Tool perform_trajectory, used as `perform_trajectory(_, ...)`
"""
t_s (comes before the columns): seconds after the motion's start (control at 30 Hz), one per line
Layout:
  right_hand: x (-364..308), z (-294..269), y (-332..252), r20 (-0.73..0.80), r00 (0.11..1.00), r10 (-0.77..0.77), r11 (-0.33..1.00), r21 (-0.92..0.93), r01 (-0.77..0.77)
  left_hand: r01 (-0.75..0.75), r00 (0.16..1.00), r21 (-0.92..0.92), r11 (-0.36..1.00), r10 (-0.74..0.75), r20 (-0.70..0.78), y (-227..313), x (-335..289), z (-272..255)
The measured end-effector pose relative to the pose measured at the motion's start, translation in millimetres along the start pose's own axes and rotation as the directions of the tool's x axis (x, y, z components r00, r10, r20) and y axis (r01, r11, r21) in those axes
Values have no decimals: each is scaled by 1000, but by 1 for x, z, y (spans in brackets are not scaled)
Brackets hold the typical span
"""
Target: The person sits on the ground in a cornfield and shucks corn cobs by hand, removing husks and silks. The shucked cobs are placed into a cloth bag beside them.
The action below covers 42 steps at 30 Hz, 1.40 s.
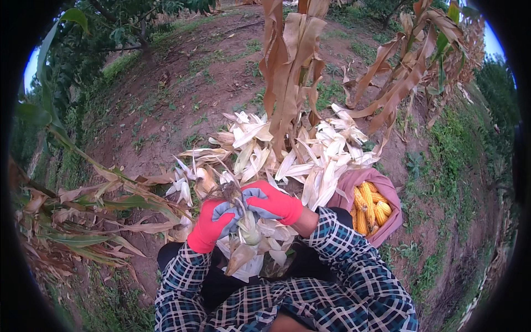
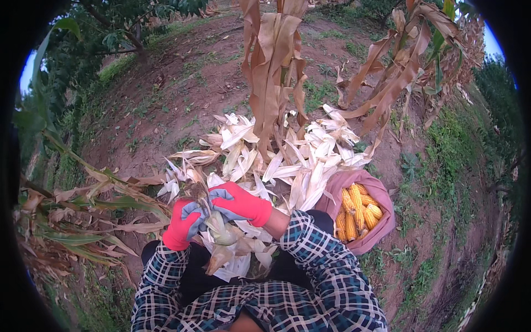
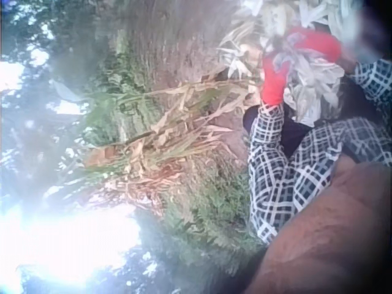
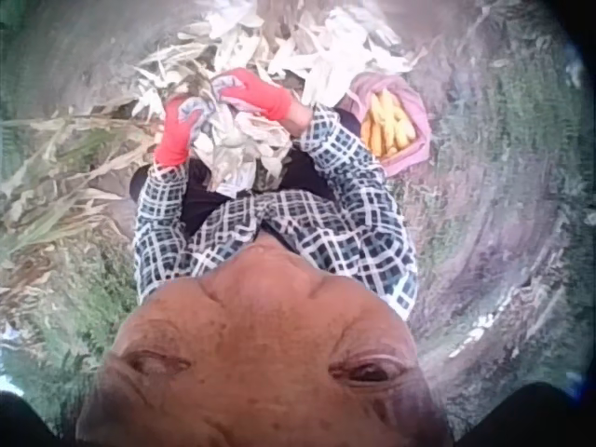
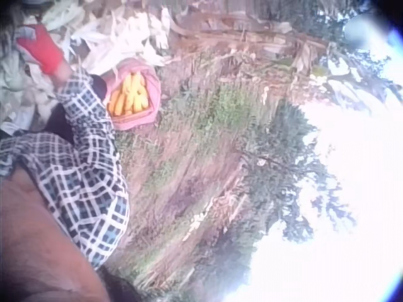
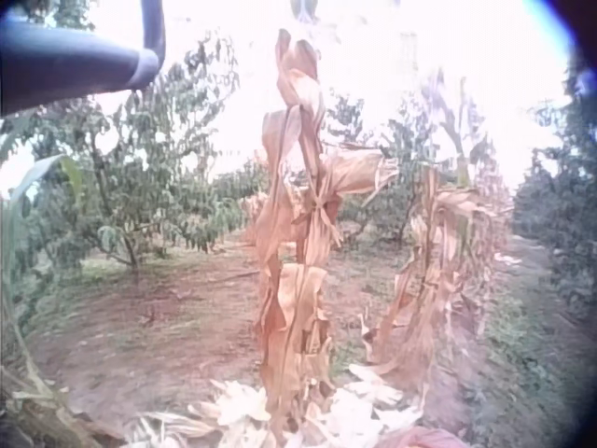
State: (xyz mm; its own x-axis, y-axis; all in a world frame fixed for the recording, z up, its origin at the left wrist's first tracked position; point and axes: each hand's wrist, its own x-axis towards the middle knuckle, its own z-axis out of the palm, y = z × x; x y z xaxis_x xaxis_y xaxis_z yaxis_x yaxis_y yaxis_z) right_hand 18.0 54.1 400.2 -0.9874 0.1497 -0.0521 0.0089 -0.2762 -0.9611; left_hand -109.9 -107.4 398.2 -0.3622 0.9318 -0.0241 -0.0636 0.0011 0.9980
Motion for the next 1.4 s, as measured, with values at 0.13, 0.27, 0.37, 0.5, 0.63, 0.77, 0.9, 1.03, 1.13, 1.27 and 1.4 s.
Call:
perform_trajectory(0.13, 10, 20, 5, -210, 977, -45, 817, 554, 157, -38, 978, -81, 996, 20, -206, 29, 6, 25)
perform_trajectory(0.27, 42, -1, 12, -448, 880, -156, 807, 455, 375, -241, 861, -109, 964, 160, -483, 25, 33, 24)
perform_trajectory(0.37, 77, -35, 38, -637, 678, -366, 771, 200, 604, -470, 563, 694, 546, 790, -240, 12, 52, 8)
perform_trajectory(0.5, 101, -164, 58, -563, 800, -208, 819, 347, 457, -444, 642, 675, 590, 735, -220, 31, 33, 12)
perform_trajectory(0.63, 90, -212, 30, -838, 534, -113, 808, 235, 540, -429, 614, 300, 852, 518, -595, 20, 28, -3)
perform_trajectory(0.77, 85, -209, 28, -872, 482, -79, 719, 285, 634, -202, 733, 119, 972, 231, -640, 19, 60, -44)
perform_trajectory(0.9, 89, -174, 7, -842, 537, 45, 443, 499, 745, -298, 757, -507, 809, -123, -641, 9, 61, -58)
perform_trajectory(1.03, 82, -179, 8, -830, 558, 23, 450, 507, 735, -314, 832, -326, 892, 94, -546, 9, 58, -40)
perform_trajectory(1.13, 84, -163, 2, -777, 629, 23, 352, 596, 722, -38, 989, -109, 993, 22, -146, 17, 56, -4)
perform_trajectory(1.27, 92, -113, 2, -667, 744, 38, 367, 702, 610, -264, 921, 413, 872, 355, -159, -9, 77, 12)
perform_trajectory(1.4, 89, -72, 16, -526, 849, -58, 553, 691, 466, -247, 918, 287, 926, 318, -235, -33, 115, 14)
